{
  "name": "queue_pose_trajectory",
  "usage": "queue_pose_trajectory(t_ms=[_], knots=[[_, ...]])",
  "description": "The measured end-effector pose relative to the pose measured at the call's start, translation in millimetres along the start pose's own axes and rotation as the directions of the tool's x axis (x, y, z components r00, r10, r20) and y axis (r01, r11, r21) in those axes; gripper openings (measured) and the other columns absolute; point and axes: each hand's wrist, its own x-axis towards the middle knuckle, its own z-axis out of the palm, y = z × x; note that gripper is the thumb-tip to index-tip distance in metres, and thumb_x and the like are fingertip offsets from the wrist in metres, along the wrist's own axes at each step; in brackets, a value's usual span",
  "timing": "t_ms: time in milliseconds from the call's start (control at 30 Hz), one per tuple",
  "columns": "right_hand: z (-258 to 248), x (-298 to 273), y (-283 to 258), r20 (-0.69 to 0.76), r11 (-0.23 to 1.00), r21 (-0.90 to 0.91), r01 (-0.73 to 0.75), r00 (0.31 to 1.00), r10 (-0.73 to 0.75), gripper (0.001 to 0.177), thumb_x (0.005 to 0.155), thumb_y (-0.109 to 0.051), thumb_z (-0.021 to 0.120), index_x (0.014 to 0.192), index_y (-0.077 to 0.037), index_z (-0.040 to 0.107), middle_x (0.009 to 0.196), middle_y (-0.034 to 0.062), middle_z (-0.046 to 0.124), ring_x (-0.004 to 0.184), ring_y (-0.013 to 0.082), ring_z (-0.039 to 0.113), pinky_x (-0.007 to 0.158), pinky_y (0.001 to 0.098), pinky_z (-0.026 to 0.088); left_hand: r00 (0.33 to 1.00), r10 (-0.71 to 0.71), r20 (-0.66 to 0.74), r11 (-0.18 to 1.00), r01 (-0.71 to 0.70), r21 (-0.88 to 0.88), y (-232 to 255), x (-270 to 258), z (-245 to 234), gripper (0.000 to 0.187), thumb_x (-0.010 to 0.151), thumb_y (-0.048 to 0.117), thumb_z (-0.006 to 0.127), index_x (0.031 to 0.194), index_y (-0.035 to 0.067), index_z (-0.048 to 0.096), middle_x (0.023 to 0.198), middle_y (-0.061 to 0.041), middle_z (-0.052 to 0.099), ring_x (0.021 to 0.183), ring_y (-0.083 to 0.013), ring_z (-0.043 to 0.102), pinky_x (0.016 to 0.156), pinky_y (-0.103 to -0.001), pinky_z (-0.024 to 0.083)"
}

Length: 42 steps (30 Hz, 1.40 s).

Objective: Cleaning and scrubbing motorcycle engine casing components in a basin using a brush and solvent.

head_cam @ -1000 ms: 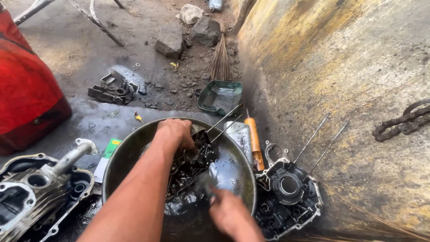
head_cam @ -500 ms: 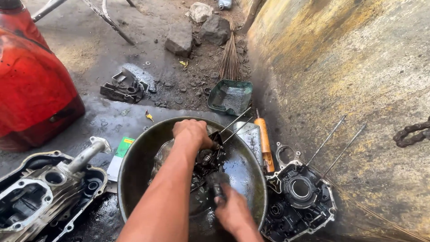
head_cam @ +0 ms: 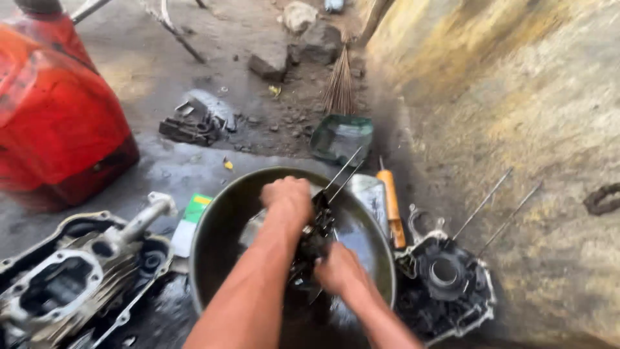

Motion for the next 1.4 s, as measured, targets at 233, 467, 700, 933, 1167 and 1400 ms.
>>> queue_pose_trajectory(t_ms=[233, 467, 700, 933, 1167, 1400], knots=[[-20.4, -5.3, 5.8, 0.060, 0.997, 0.045, 0.066, 0.996, -0.068, 0.039, 0.078, -0.021, 0.072, 0.116, -0.018, 0.075, 0.101, 0.0222, 0.073, 0.095, 0.0374, 0.075, 0.083, 0.0485, 0.057, 0.994, -0.013, -0.111, 1.000, 0.014, 0.015, 11.3, 22.9, 23.0, 0.028, 0.096, 0.018, 0.067, 0.122, 0.019, 0.075, 0.128, -0.006, 0.071, 0.120, -0.0263, 0.069, 0.090, -0.041, 0.060], [-23.6, 1.1, 20.4, 0.049, 0.962, -0.208, 0.178, 0.984, -0.172, 0.039, 0.088, -0.030, 0.078, 0.113, -0.002, 0.068, 0.105, 0.0256, 0.070, 0.104, 0.0415, 0.068, 0.085, 0.0509, 0.056, 0.984, 0.079, -0.161, 0.996, -0.083, -0.016, 36.4, 2.6, 15.4, 0.027, 0.091, 0.023, 0.073, 0.118, 0.021, 0.077, 0.125, -0.005, 0.073, 0.119, -0.0245, 0.069, 0.089, -0.040, 0.059], [-33.0, -18.2, 7.9, 0.086, 0.986, -0.081, 0.147, 0.986, -0.140, 0.034, 0.085, -0.022, 0.072, 0.115, -0.007, 0.070, 0.104, 0.0208, 0.073, 0.098, 0.0363, 0.074, 0.085, 0.0478, 0.057, 0.988, 0.045, -0.151, 0.999, -0.048, -0.013, 26.2, 32.5, 43.5, 0.023, 0.087, 0.025, 0.076, 0.109, 0.020, 0.081, 0.118, -0.006, 0.077, 0.110, -0.0252, 0.074, 0.084, -0.042, 0.060], [-30.4, 4.9, 18.8, 0.124, 0.990, -0.118, 0.081, 0.990, -0.066, 0.044, 0.077, -0.014, 0.070, 0.121, -0.014, 0.074, 0.107, 0.0227, 0.077, 0.096, 0.0327, 0.078, 0.083, 0.0427, 0.060, 0.990, 0.093, -0.109, 0.994, -0.086, 0.066, 21.3, 48.8, 61.1, 0.021, 0.092, 0.023, 0.072, 0.111, 0.018, 0.080, 0.117, -0.006, 0.078, 0.106, -0.0228, 0.077, 0.080, -0.044, 0.063], [15.5, 0.4, 70.4, -0.044, 0.978, 0.164, -0.126, 0.990, 0.135, 0.071, 0.079, -0.021, 0.082, 0.142, -0.014, 0.050, 0.100, 0.0202, 0.075, 0.086, 0.0314, 0.077, 0.079, 0.0422, 0.061, 0.986, 0.063, -0.153, 0.992, -0.045, 0.117, 22.0, 1.7, 39.6, 0.036, 0.085, 0.026, 0.080, 0.119, 0.016, 0.073, 0.125, -0.006, 0.070, 0.119, -0.0251, 0.066, 0.090, -0.043, 0.056], [33.2, -60.3, 52.7, 0.032, 0.731, 0.613, -0.300, 0.934, 0.356, 0.064, 0.089, -0.015, 0.062, 0.150, -0.014, 0.044, 0.102, 0.0207, 0.076, 0.081, 0.0369, 0.075, 0.075, 0.0501, 0.063, 0.984, 0.046, -0.173, 0.991, -0.023, 0.132, 35.8, -26.6, 37.6, 0.064, 0.083, 0.039, 0.083, 0.132, 0.006, 0.059, 0.126, -0.013, 0.070, 0.115, -0.0267, 0.070, 0.090, -0.039, 0.058]])
